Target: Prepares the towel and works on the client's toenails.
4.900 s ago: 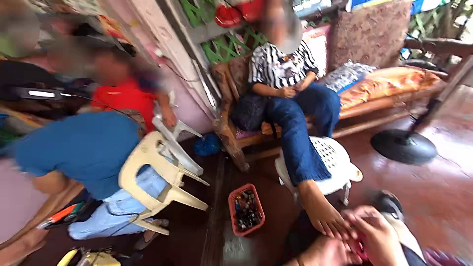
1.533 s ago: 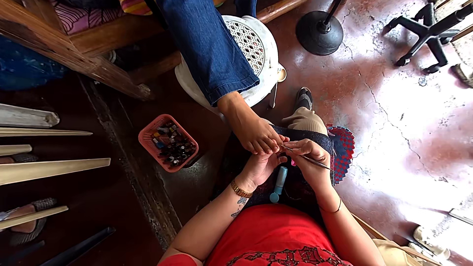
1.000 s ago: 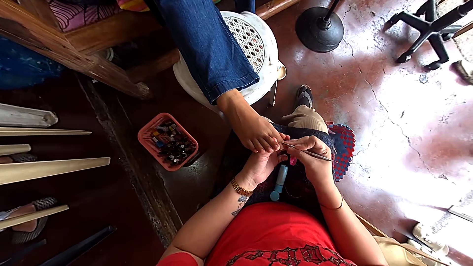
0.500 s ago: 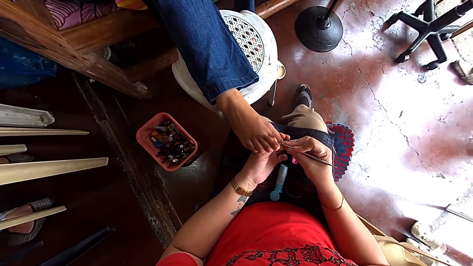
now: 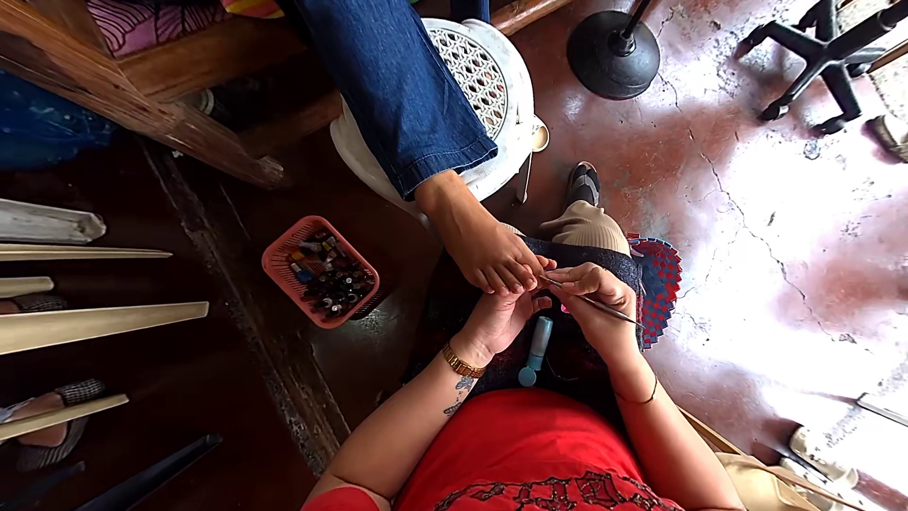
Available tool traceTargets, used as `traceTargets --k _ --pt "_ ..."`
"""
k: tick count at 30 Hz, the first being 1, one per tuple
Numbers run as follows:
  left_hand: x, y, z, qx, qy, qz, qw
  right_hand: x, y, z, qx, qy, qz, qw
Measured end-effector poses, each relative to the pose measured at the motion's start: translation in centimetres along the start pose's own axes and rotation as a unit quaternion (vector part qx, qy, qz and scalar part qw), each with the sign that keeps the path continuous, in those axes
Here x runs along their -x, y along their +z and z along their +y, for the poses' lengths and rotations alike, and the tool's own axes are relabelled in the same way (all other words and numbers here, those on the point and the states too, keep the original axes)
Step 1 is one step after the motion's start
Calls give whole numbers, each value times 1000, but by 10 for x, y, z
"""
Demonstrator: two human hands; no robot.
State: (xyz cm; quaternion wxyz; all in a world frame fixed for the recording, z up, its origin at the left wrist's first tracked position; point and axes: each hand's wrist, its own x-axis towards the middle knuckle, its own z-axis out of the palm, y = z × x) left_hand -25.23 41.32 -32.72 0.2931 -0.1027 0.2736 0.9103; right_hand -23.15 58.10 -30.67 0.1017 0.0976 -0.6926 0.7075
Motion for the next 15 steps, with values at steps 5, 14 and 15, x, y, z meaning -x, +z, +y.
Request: traceTargets --k 5,14,15 --pt "0 0 1 2 3 4 1000 0 -1 0 10 -13 -12 1000" --pt "0 0 0 9 3 -7 1000 3 5 4 -92 47 46 994" --pt "0 1 0 9 2 -8 1000 3 4 4 -101 57 47 992"
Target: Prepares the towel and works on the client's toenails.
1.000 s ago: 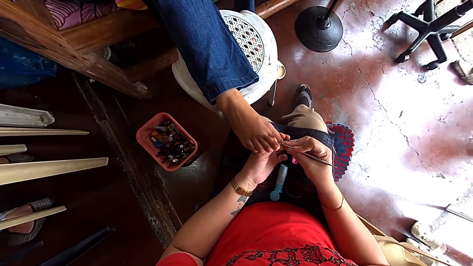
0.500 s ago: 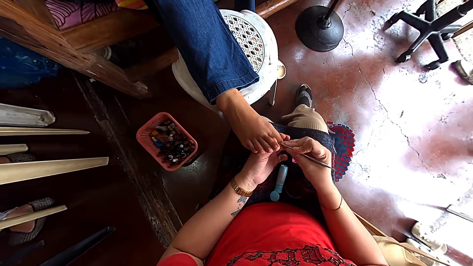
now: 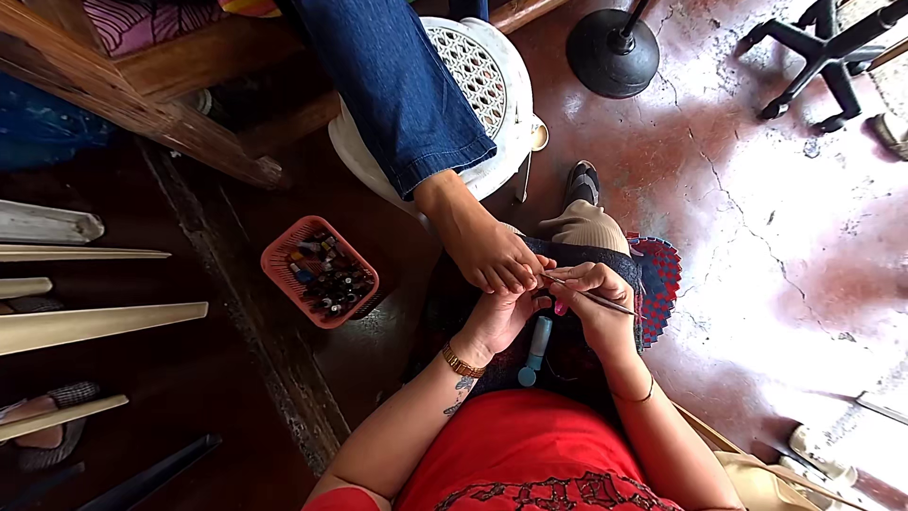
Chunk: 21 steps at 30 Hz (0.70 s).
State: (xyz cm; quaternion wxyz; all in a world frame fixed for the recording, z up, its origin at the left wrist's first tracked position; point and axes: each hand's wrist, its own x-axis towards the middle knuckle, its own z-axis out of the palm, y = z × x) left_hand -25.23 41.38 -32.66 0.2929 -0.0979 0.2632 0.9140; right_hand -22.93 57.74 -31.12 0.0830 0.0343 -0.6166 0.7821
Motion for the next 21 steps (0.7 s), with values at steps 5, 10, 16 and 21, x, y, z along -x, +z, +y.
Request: traceTargets --k 5,10,16,21 --pt "-1 0 1 -16 2 -1 1000 -1 0 1 -12 0 -6 1000" --pt "0 0 1 -4 1 -1 1000 -2 -6 -1 -23 10 -32 999" --pt "0 -1 0 -5 -2 -1 1000 -2 -5 -2 4 -12 -34 999" --pt "0 -1 1 -12 -3 2 1000 -3 -2 -4 73 -48 -49 995"
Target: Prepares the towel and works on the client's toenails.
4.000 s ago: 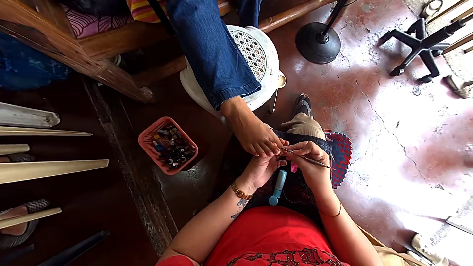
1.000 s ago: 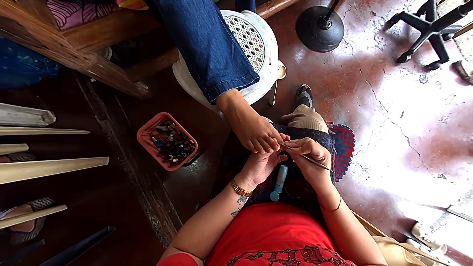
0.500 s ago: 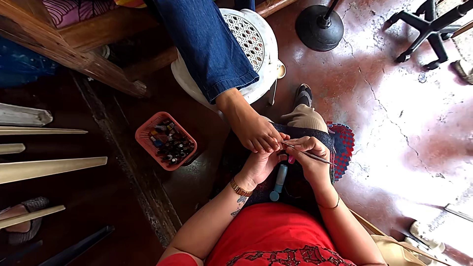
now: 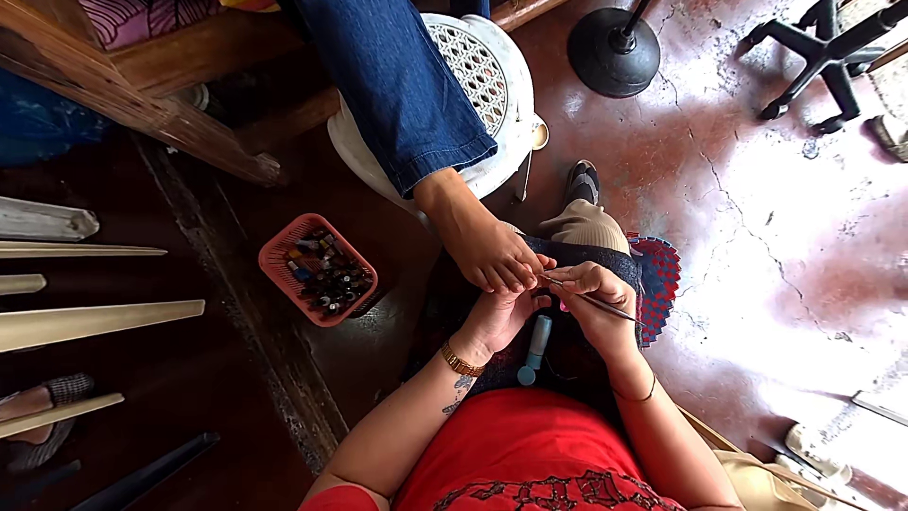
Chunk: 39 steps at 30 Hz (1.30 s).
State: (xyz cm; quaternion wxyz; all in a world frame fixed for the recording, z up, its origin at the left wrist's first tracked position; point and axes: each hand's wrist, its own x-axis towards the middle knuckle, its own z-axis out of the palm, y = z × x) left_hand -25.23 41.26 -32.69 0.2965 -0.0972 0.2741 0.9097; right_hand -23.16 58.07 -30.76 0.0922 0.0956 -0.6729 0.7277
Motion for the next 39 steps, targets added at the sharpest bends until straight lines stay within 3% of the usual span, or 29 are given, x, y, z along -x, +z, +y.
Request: traceTargets --k 7,12,23,32,35,39 --pt "0 0 0 8 2 3 1000 1 -1 0 82 -51 -14 995" --pt "-1 1 0 -2 1 4 1000 1 -6 -3 63 -34 -24 997" --pt "-1 0 0 4 3 4 1000 -1 2 -3 137 -81 -21 987" --pt "0 4 -3 3 16 35 999 -5 -2 -11 146 -41 -36 988" --pt "0 9 -3 8 36 36 999 -11 -32 -29 70 38 -77 994" --pt "1 12 -2 9 48 39 998 -9 -101 -56 54 38 7 998"
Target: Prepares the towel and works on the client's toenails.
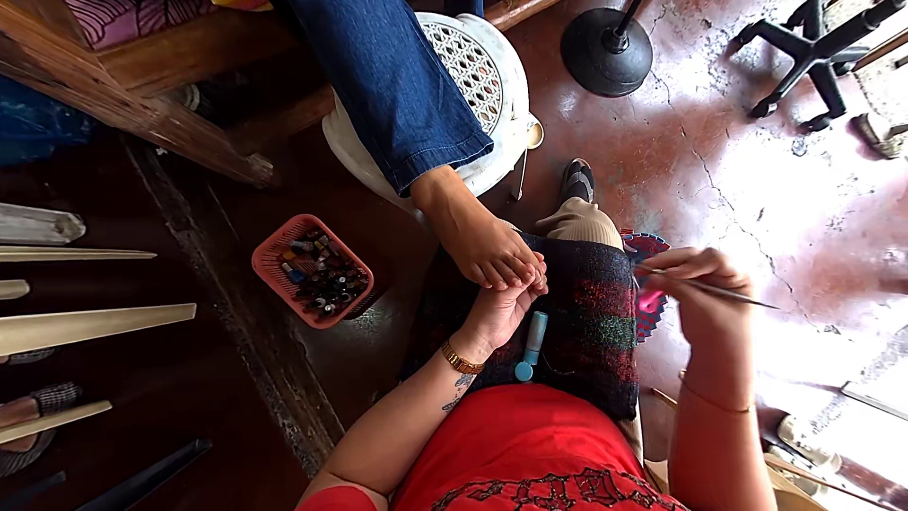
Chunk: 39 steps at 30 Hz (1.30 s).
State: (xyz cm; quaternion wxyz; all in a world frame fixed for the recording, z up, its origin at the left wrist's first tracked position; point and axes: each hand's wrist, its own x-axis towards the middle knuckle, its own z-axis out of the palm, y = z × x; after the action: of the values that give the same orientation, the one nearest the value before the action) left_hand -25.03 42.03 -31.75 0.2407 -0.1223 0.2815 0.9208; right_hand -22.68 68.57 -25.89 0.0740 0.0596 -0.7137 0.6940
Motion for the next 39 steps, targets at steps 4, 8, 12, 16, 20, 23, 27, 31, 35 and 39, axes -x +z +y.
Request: traceTargets --k 4,8,12,16,20,23,27,31,35,39 --pt "0 1 -1 -6 5 9 1000 27 -75 -4 -54 -23 230 971" --pt "0 1 -1 0 9 4 1000 41 -99 -17 -129 43 557 819" --pt "0 1 1 4 2 5 1000 35 -43 -17 -73 71 337 936" --pt "-2 -2 -1 2 2 -3 1000 4 41 1 -243 212 7 947" --pt "-2 -6 -3 2 3 -14 1000 -20 94 10 -364 283 -23 887" --pt "-3 -9 -3 -2 -1 -46 999 -26 96 5 -388 280 -53 877" --pt "-2 -10 -2 8 -13 -45 999 -21 52 0 -339 208 -62 916" --pt "0 -13 -2 16 -6 -79 997 5 -25 3 -270 81 -26 959" --pt "1 -15 0 7 -2 -90 996 37 -63 14 -53 227 -161 959" --pt "2 -12 -2 -29 11 -60 998 43 -78 2 183 198 98 958"
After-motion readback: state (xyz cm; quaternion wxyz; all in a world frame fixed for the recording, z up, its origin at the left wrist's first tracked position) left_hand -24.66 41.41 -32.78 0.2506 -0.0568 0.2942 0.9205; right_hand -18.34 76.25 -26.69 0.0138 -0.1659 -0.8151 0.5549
